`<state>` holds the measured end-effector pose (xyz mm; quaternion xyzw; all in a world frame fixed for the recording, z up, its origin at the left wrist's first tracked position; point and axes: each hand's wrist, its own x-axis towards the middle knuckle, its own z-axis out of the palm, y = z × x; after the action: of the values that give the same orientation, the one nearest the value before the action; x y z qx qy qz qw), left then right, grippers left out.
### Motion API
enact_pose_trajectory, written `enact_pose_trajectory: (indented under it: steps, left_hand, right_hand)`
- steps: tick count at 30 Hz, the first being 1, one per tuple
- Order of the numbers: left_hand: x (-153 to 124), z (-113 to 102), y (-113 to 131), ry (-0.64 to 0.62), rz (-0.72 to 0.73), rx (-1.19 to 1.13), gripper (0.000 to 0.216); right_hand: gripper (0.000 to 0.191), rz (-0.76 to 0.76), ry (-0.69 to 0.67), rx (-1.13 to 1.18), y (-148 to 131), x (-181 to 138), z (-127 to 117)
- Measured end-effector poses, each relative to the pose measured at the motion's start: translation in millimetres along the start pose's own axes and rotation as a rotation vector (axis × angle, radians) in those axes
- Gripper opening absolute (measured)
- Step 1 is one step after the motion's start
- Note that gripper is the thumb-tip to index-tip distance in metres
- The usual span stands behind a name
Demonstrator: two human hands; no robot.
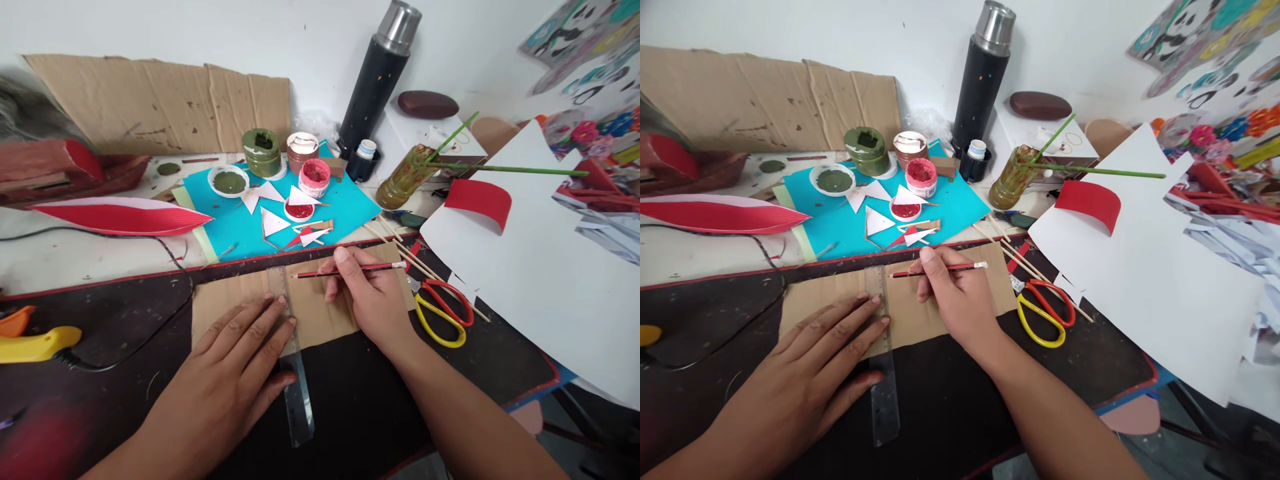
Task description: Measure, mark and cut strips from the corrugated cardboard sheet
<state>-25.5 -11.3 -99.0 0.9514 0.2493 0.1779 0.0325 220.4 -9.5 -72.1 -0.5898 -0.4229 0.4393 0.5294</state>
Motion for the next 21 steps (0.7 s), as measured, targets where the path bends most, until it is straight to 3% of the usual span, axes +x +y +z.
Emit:
enact_pose_trajectory:
  steps: [16,21]
  left_hand:
    - [2.3,-2.7,-0.8,0.008,0.003,-0.047,0.045]
    - [4.1,-4.2,-0.2,0.016,-0.004,-0.065,0.036]
  right_hand:
    - [0.061,0.078,-0.042,0.044,4.1,-2.6,0.7]
    - [0.060,0.068,-0.042,0.035,2.2,-2.1,0.7]
